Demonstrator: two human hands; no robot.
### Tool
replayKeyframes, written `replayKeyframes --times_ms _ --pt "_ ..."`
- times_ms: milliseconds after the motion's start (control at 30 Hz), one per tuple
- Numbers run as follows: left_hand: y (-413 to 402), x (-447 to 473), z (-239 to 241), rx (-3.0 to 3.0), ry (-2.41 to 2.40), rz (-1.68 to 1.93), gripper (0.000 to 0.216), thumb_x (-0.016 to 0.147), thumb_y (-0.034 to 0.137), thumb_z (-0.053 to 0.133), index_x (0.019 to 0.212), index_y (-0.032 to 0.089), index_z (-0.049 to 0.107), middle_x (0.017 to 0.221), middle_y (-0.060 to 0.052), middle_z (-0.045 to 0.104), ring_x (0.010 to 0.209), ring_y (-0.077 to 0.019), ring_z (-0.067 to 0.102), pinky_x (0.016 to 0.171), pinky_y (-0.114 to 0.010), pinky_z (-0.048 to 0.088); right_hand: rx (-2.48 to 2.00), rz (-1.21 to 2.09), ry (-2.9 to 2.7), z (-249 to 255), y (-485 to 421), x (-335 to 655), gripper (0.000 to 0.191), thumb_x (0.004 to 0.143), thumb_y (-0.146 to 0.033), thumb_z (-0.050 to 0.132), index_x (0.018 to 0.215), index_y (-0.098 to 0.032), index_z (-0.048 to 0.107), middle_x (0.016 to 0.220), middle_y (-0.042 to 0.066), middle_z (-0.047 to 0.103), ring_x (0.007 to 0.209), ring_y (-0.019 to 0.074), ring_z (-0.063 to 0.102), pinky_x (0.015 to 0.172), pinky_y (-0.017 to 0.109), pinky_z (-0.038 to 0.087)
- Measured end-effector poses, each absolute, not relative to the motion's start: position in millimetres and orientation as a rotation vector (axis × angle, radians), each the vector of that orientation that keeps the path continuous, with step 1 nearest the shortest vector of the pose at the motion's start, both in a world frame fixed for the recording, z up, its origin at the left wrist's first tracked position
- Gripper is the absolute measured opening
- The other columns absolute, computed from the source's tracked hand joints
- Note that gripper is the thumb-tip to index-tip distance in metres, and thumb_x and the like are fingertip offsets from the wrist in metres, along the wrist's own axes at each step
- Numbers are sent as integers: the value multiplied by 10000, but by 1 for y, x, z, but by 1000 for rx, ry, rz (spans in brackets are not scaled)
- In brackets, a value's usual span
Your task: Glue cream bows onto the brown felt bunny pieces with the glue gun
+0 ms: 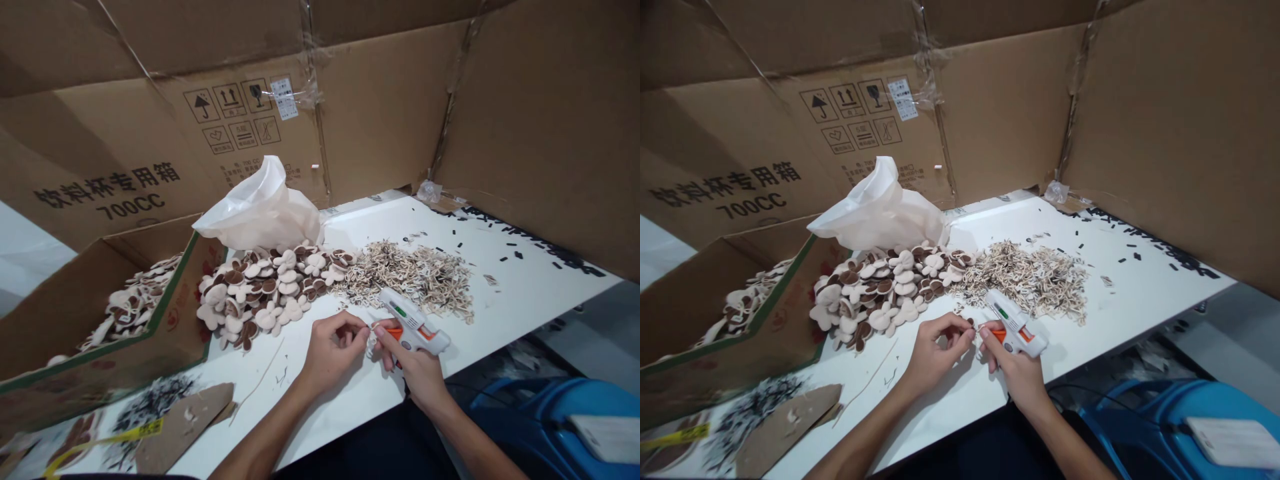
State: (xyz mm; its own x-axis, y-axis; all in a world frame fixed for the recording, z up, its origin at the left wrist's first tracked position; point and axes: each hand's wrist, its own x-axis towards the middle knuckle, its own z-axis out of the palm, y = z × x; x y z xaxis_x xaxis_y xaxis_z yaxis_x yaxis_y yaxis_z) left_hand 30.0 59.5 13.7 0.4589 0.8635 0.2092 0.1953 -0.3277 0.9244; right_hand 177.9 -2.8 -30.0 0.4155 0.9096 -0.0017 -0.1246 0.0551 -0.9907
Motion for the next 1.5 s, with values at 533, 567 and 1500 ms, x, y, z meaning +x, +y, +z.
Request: replayKeyframes --times_ms 533,567,1500 --pt "64 28 12 1993 809 1005 134 907 272 698 862 195 798 763 -61 705 631 -146 567 585 -270 442 -1241 929 -806 -27 -4 178 346 836 -537 773 819 -194 732 485 -39 563 427 139 506 495 276 432" --pt "63 28 12 1996 812 998 132 905 272 699 862 195 798 756 -58 704 623 -144 563 583 -270 442 -1242 927 -806 -26 -4 178 341 837 -532 775 847 -194 738 494 -40 569 429 138 507 501 277 435" --pt "59 28 11 1866 800 836 147 940 296 646 906 161 690 705 3 609 597 -111 494 588 -239 408 -1152 1000 -867 -28 -5 183 398 886 -479 734 600 -214 652 495 -12 561 469 148 524 528 284 444"
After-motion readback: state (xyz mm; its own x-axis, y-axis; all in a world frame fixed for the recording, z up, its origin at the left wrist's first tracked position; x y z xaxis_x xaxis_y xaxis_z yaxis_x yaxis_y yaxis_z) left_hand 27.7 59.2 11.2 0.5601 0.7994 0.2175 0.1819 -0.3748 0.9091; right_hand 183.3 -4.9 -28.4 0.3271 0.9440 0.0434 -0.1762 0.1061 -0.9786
